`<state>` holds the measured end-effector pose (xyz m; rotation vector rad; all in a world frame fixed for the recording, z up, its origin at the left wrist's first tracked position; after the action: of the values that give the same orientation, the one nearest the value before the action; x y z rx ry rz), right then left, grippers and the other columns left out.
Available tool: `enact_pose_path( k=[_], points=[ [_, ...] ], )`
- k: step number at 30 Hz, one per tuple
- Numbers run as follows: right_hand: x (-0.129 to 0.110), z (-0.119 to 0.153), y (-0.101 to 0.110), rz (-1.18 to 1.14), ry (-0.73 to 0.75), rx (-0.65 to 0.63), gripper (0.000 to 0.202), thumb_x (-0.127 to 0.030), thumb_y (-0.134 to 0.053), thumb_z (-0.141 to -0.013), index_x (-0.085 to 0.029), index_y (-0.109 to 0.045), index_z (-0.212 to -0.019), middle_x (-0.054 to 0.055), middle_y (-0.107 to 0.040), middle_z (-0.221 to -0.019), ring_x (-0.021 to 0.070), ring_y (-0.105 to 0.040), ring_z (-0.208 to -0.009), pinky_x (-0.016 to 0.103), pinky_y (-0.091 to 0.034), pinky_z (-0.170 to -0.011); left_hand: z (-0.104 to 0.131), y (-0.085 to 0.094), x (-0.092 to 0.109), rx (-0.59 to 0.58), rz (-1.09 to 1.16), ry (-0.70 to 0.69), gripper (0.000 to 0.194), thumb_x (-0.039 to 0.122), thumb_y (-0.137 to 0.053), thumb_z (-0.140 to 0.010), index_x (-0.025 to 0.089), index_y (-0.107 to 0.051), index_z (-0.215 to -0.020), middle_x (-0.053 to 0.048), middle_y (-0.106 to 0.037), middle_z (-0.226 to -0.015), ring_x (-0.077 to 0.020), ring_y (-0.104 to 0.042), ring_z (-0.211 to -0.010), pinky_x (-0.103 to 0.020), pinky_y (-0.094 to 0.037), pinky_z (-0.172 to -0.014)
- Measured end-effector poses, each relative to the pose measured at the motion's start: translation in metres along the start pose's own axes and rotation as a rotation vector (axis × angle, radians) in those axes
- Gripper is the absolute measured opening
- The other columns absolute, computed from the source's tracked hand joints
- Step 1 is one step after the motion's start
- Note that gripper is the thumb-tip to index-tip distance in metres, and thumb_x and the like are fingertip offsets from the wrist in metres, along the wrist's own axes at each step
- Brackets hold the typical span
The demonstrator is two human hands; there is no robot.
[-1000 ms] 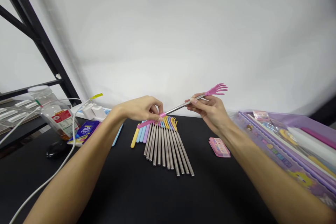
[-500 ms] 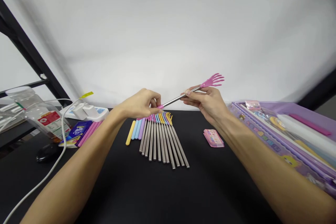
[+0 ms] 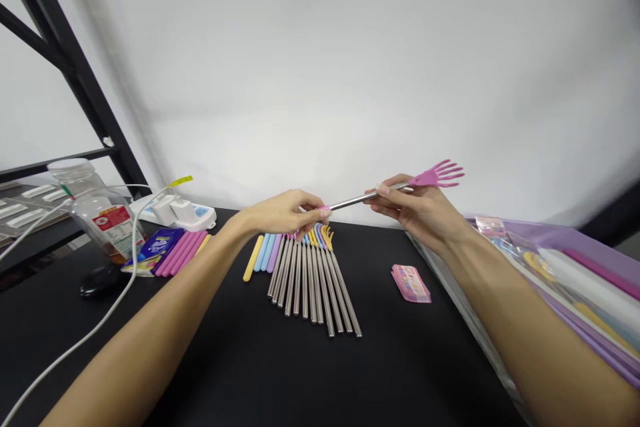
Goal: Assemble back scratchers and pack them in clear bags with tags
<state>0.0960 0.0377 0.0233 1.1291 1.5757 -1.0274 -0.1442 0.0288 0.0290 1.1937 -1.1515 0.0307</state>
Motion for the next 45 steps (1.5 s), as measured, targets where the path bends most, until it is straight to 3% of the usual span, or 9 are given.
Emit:
enact_pose_path(
  k=[8, 14, 18, 24, 30, 33, 38, 42, 45],
  points=[
    [-0.01, 0.001, 0.026, 0.169, -0.027, 0.074, 0.027, -0.042, -0.08, -0.07, -0.02, -0.071, -0.083, 0.008, -0.072, -0.087, 0.0204, -0.069, -0.078, 0.03, -0.056, -0.066, 0.011, 0.019, -0.011, 0.072, -0.099, 0.013, 0.037, 0.05, -0.059, -0.085, 0.014, -0.064, -0.083, 0.001, -0.055, -0.061, -0.0089, -0.047, -0.052, -0.022, -0.036, -0.051],
    [-0.023, 0.009, 0.024, 0.835, -0.01, -0.278, 0.037, -0.05, -0.07, -0.077, -0.018, -0.074, -0.095, 0.007, -0.071, -0.079, 0.0158, -0.059, -0.061, 0.03, -0.047, -0.057, 0.011, 0.019, -0.018, 0.047, -0.126, 0.01, 0.036, 0.046, -0.061, -0.084, 0.011, -0.069, -0.085, -0.002, -0.059, -0.062, -0.0086, -0.045, -0.052, -0.022, -0.034, -0.049],
    [-0.023, 0.009, 0.019, 0.946, 0.053, -0.308, 0.036, -0.052, -0.065, -0.08, -0.018, -0.075, -0.09, 0.003, -0.063, -0.067, 0.0147, -0.05, -0.062, 0.028, -0.037, -0.054, 0.008, 0.016, -0.009, 0.136, -0.235, -0.048, 0.036, 0.042, -0.056, -0.088, 0.011, -0.072, -0.081, 0.0, -0.052, -0.058, -0.0078, -0.034, -0.05, -0.024, -0.027, -0.048],
    [-0.018, 0.009, 0.023, 0.772, -0.099, -0.368, 0.039, -0.053, -0.063, -0.082, -0.015, -0.072, -0.084, -0.002, -0.042, -0.056, 0.0108, -0.035, -0.054, 0.027, -0.025, -0.049, 0.005, 0.013, 0.011, 0.249, -0.492, -0.225, 0.037, 0.033, -0.05, -0.093, 0.015, -0.067, -0.065, 0.001, -0.047, -0.053, -0.0096, -0.034, -0.05, -0.028, -0.025, -0.055],
    [0.003, 0.009, 0.027, 0.235, -0.474, -0.529, 0.027, -0.04, -0.066, -0.083, -0.013, -0.065, -0.08, -0.01, -0.022, -0.054, 0.0045, -0.01, -0.046, 0.022, -0.011, -0.041, 0.001, 0.005, 0.026, 0.331, -0.822, -0.303, 0.032, 0.032, -0.043, -0.097, 0.022, -0.073, -0.092, -0.003, -0.067, -0.072, -0.0134, -0.054, -0.062, -0.028, -0.03, -0.06],
    [0.005, 0.008, 0.028, 0.177, -0.522, -0.541, 0.026, -0.039, -0.066, -0.083, -0.013, -0.065, -0.081, -0.01, -0.021, -0.054, 0.0041, -0.008, -0.046, 0.021, -0.009, -0.041, -0.001, 0.002, 0.029, 0.351, -0.893, -0.318, 0.035, 0.034, -0.039, -0.098, 0.022, -0.073, -0.096, -0.004, -0.069, -0.075, -0.0145, -0.057, -0.064, -0.029, -0.03, -0.06],
    [-0.016, 0.01, 0.04, 0.581, -0.315, -0.406, 0.037, -0.051, -0.067, -0.08, -0.014, -0.072, -0.082, -0.007, -0.03, -0.051, 0.0064, -0.021, -0.047, 0.025, -0.016, -0.045, -0.002, 0.006, 0.025, 0.215, -0.67, -0.257, 0.028, 0.037, -0.053, -0.092, 0.022, -0.071, -0.107, -0.005, -0.071, -0.087, -0.0151, -0.059, -0.072, -0.027, -0.036, -0.064],
    [-0.032, 0.013, 0.048, 0.88, -0.106, -0.322, 0.036, -0.055, -0.071, -0.073, -0.021, -0.077, -0.083, 0.002, -0.062, -0.068, 0.0143, -0.047, -0.062, 0.028, -0.032, -0.056, 0.001, 0.008, 0.013, 0.05, -0.376, -0.093, 0.041, 0.047, -0.046, -0.093, 0.015, -0.072, -0.092, -0.002, -0.058, -0.063, -0.01, -0.043, -0.052, -0.025, -0.031, -0.051],
    [-0.036, 0.015, 0.042, 0.945, -0.035, -0.341, 0.034, -0.055, -0.07, -0.073, -0.022, -0.077, -0.08, 0.004, -0.064, -0.072, 0.0173, -0.048, -0.065, 0.029, -0.033, -0.056, 0.003, 0.008, 0.008, 0.007, -0.238, -0.066, 0.045, 0.049, -0.045, -0.092, 0.013, -0.07, -0.083, -0.001, -0.051, -0.06, -0.0089, -0.038, -0.05, -0.024, -0.029, -0.048]
  ],
)
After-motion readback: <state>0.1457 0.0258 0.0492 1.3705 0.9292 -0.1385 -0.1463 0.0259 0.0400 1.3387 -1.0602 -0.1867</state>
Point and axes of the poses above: each hand's wrist, its own z-axis away from the middle knuckle, its own y-axis out of the back of the hand, x = y × z, the point moved 2 cm from there along -z, towards the middle knuckle
